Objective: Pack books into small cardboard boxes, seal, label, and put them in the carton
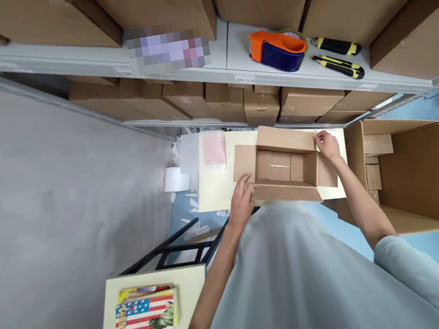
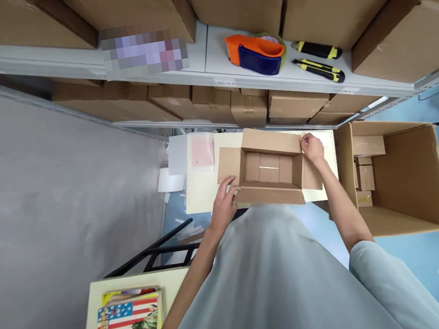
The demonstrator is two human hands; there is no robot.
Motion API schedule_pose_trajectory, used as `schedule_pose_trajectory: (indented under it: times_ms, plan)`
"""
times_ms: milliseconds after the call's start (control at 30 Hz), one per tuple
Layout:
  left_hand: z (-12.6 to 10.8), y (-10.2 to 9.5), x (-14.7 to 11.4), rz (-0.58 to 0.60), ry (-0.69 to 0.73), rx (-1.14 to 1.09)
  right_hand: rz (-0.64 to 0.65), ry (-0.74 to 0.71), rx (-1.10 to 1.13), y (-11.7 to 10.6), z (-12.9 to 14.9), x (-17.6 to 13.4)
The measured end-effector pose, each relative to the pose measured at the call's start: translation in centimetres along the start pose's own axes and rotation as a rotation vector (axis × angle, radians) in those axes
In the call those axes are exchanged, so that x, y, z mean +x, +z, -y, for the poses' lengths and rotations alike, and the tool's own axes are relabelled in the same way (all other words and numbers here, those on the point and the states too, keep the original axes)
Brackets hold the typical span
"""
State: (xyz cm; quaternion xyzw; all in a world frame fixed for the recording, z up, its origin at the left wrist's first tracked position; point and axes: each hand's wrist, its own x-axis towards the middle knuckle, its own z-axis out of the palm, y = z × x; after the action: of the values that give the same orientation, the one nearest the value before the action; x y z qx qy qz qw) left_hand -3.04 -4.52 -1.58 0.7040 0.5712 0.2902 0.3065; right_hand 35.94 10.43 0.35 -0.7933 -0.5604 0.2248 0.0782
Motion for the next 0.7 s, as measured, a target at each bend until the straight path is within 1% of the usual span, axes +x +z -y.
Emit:
schedule_pose_trajectory:
  times_ms: [100, 167, 233, 267, 333, 400, 433, 500, 567, 633, 667, 700]
  plan:
    - [1.0, -2.0, 0.3, -0.087, 0.029, 0.011, -0.179, -0.139, 0.025, -1.0, 1.9, -0.6]
    - [2.2, -4.0, 0.9, -0.174, -0.003, 0.008, -0.292, -0.266, 0.020, -1.8, 4.5, -1.3]
    - [4.0, -6.0, 1.9, -0.247, -0.040, -0.002, -0.364, -0.378, 0.015, -2.3, 8.2, -2.5]
    - [5.1, -7.0, 2.5, -0.271, -0.060, -0.005, -0.375, -0.424, 0.021, -2.4, 10.5, -3.1]
    - [7.9, -8.5, 3.9, -0.288, -0.107, -0.009, -0.344, -0.520, 0.061, -1.7, 15.6, -4.6]
    - [11.2, -9.2, 5.3, -0.268, -0.171, -0.020, -0.251, -0.618, 0.134, 0.2, 20.8, -5.9]
    - [12.8, -9.3, 6.1, -0.251, -0.211, -0.031, -0.165, -0.645, 0.175, 1.6, 23.3, -6.5]
    - [16.2, -8.8, 7.6, -0.212, -0.304, -0.060, 0.058, -0.629, 0.222, 5.4, 27.8, -7.2]
    - [19.0, -7.7, 8.9, -0.176, -0.413, -0.085, 0.291, -0.537, 0.189, 9.9, 31.4, -7.3]
    - [21.2, -6.4, 10.0, -0.141, -0.485, -0.100, 0.492, -0.380, 0.096, 14.4, 34.3, -6.9]
    - [22.0, -5.7, 10.4, -0.128, -0.499, -0.108, 0.567, -0.283, 0.050, 16.5, 35.4, -6.5]
    - [22.6, -5.0, 10.6, -0.116, -0.501, -0.120, 0.613, -0.174, 0.032, 18.4, 36.3, -6.2]
